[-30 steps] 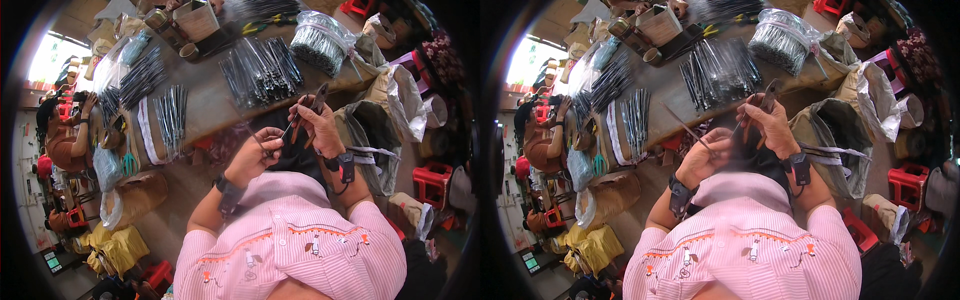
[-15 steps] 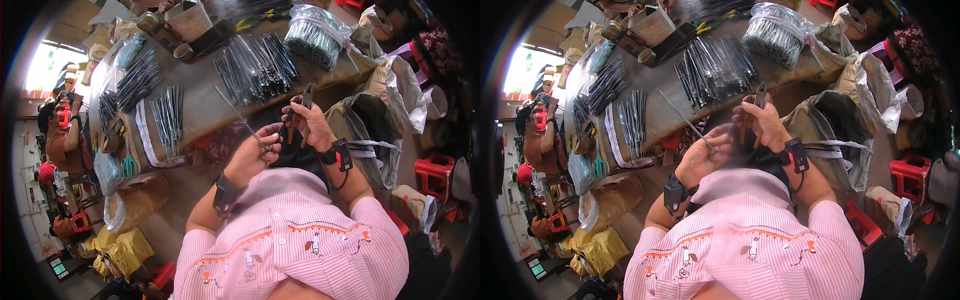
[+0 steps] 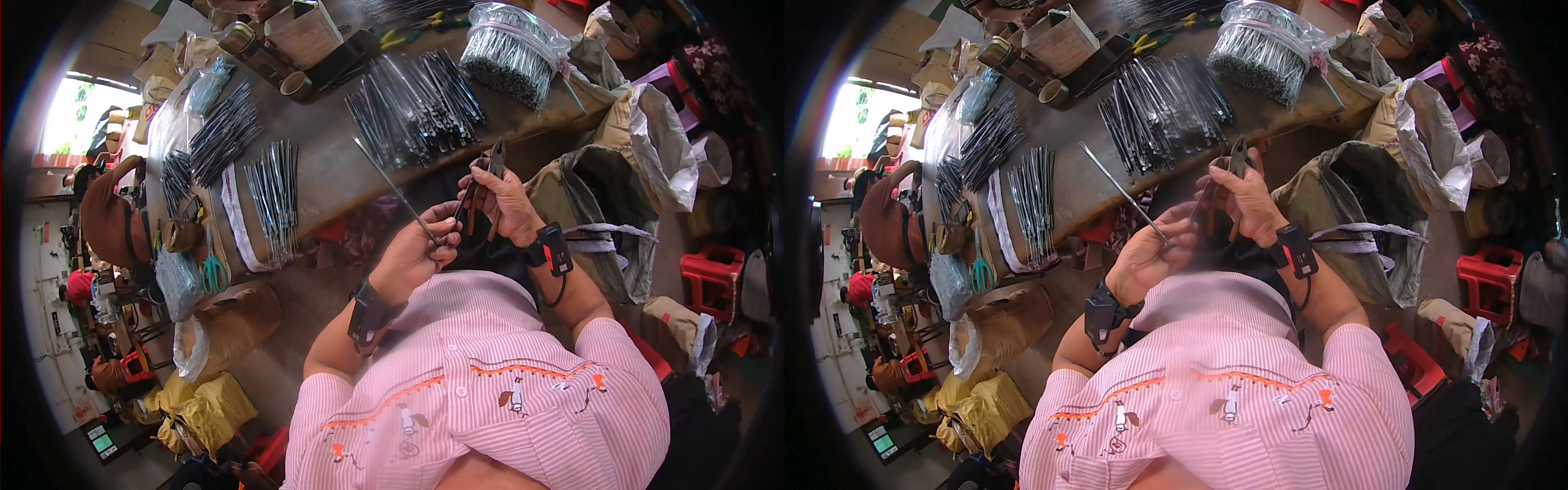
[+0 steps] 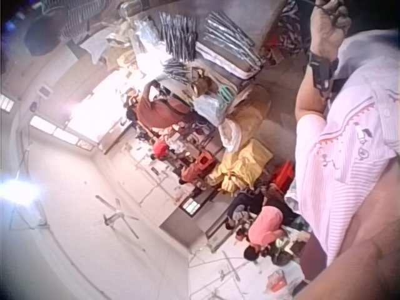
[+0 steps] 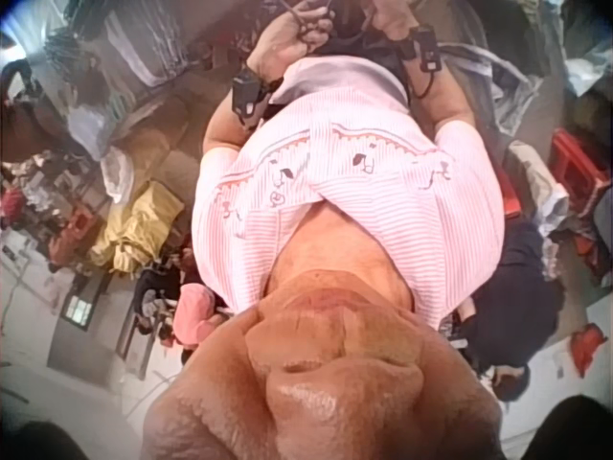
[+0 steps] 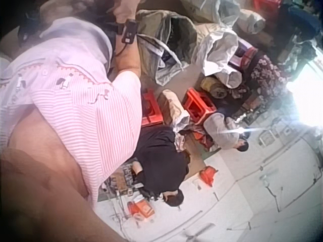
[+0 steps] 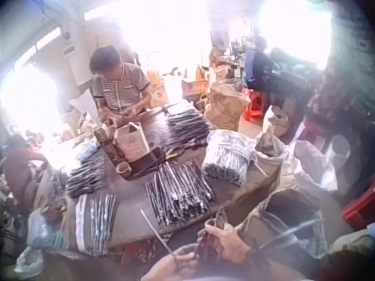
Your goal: The person repeatedly picks up thin metal rods from a table, uses pliers to trim or bend the ends, and places the finished pieces back on the table. The process is continuous and repetitive throughout the clip.
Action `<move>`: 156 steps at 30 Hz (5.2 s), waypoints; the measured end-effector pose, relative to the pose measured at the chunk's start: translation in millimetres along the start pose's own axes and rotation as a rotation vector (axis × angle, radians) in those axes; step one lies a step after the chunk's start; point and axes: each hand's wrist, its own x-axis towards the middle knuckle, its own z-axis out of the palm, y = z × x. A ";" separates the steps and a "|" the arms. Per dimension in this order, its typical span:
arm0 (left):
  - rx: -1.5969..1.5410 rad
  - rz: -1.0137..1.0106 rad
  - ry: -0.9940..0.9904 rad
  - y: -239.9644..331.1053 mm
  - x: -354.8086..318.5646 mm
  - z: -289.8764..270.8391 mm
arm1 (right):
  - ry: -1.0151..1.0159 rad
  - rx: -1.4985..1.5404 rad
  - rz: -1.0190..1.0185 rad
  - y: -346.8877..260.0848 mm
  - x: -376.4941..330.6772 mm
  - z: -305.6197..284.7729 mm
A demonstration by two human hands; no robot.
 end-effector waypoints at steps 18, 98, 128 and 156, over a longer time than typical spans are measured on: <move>0.032 0.000 0.100 0.0 0.9 8.2 | -0.011 0.007 -0.007 2.8 2.7 -5.1; 1.534 1.105 0.407 5.6 -30.3 22.7 | -0.136 -1.476 -0.415 -5.0 -34.2 -6.3; 1.786 1.019 1.235 102.5 2.3 -59.8 | -0.322 -0.658 0.083 11.8 -29.2 7.0; 0.256 0.575 0.330 145.3 -9.7 -94.4 | 0.289 -0.106 -0.360 -93.2 66.0 -116.1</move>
